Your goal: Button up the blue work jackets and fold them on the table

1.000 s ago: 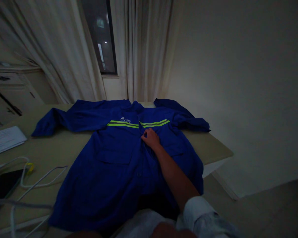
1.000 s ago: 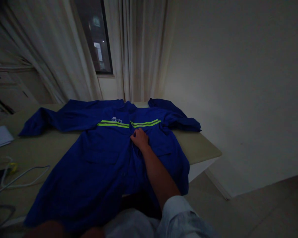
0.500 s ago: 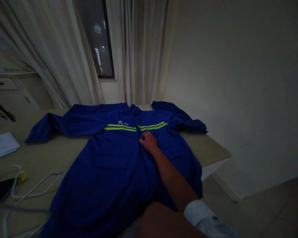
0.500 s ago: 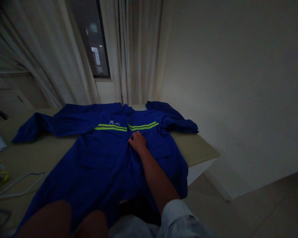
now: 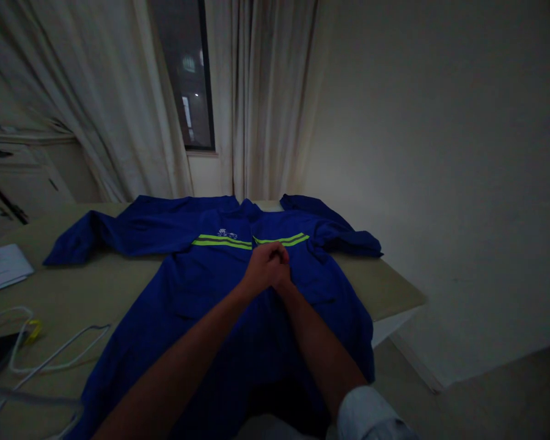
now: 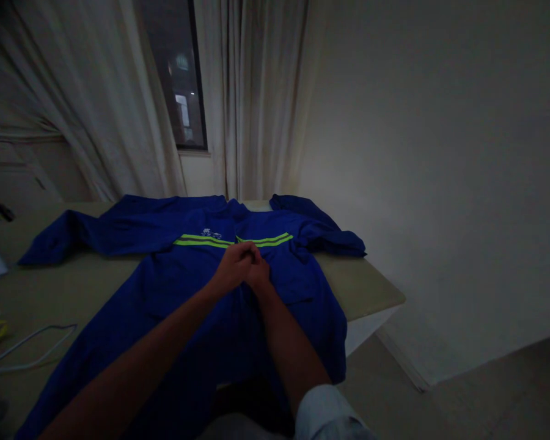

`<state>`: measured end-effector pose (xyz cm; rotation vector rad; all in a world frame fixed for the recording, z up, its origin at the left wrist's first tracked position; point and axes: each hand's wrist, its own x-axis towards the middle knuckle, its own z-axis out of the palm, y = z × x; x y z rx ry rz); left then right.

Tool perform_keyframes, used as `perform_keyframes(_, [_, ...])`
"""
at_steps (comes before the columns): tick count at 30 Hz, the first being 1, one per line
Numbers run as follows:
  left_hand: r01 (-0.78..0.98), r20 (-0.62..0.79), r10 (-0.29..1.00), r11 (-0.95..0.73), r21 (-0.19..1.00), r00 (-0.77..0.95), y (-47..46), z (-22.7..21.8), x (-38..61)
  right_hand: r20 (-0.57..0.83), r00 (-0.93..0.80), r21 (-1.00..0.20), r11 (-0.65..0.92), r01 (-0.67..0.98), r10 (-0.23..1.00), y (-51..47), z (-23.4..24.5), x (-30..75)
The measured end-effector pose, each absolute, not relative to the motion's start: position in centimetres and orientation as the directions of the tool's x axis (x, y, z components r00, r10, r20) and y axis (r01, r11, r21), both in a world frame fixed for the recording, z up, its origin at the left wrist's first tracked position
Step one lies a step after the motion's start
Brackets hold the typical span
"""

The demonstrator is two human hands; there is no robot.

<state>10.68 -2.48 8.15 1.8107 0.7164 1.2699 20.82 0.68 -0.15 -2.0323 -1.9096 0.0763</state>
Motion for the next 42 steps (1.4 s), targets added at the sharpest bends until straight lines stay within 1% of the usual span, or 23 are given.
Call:
perform_keyframes(2, [0.148, 0.433, 0.854, -0.487, 0.861, 0.288, -0.4, 5.1, 10.0, 0.181, 0.068, -0.296, -0.012, 0.955, 0.981, 0.6, -0.1, 20.9])
perform_keyframes(5, [0.279, 0.34, 0.91, -0.399, 0.873, 0.238, 1.1, 1.6, 8.5, 0.167, 0.036, -0.312, 0.018, 0.95, 0.985, 0.5, 0.1, 20.8])
perform_keyframes(7, [0.345, 0.303, 0.93, -0.359, 0.867, 0.206, 1.7, 0.4, 7.8, 0.171, 0.042, -0.32, 0.015, 0.947, 0.984, 0.5, 0.2, 20.7])
perform_keyframes(9, [0.436, 0.291, 0.943, -0.333, 0.836, 0.161, 2.1, -0.1, 7.2, 0.175, 0.063, -0.324, -0.003, 0.946, 0.983, 0.6, 0.3, 20.6])
perform_keyframes(11, [0.564, 0.3, 0.943, -0.327, 0.758, 0.143, 2.4, -0.3, 6.7, 0.178, 0.072, -0.32, -0.011, 0.947, 0.981, 0.6, 0.3, 20.5])
perform_keyframes(13, [0.706, 0.302, 0.94, -0.322, 0.631, 0.158, 2.4, -0.3, 6.4, 0.182, 0.067, -0.309, -0.008, 0.951, 0.981, 0.6, 0.3, 20.4])
perform_keyframes(15, [0.804, 0.297, 0.938, -0.313, 0.506, 0.179, 2.3, -0.4, 6.2, 0.18, 0.058, -0.297, -0.002, 0.955, 0.982, 0.5, 0.3, 20.3])
perform_keyframes(16, [0.832, 0.29, 0.939, -0.306, 0.462, 0.185, 2.2, -0.5, 6.1, 0.178, 0.056, -0.292, -0.001, 0.956, 0.983, 0.5, 0.4, 20.3])
perform_keyframes(18, [0.857, 0.28, 0.939, -0.305, 0.414, 0.199, 2.0, -0.6, 6.1, 0.173, 0.056, -0.282, -0.005, 0.959, 0.983, 0.5, 0.4, 20.2])
perform_keyframes(21, [0.869, 0.276, 0.937, -0.313, 0.383, 0.216, 1.7, -0.6, 6.2, 0.174, 0.066, -0.275, -0.016, 0.961, 0.983, 0.5, 0.4, 20.1])
perform_keyframes(29, [0.882, 0.21, 0.946, -0.311, 0.355, 0.249, 1.7, -0.6, 6.1, 0.209, 0.087, -0.3, -0.021, 0.954, 0.974, 0.4, 0.4, 20.2])
perform_keyframes(37, [0.832, 0.269, 0.9, -0.424, 0.358, 0.343, 1.6, -1.0, 6.1, 0.199, 0.108, -0.238, -0.059, 0.97, 0.974, 0.5, 0.4, 19.6])
perform_keyframes(42, [0.847, 0.284, 0.899, -0.418, 0.329, 0.334, 1.6, -1.1, 6.1, 0.17, 0.143, -0.216, -0.105, 0.971, 0.975, 0.8, 0.8, 19.2])
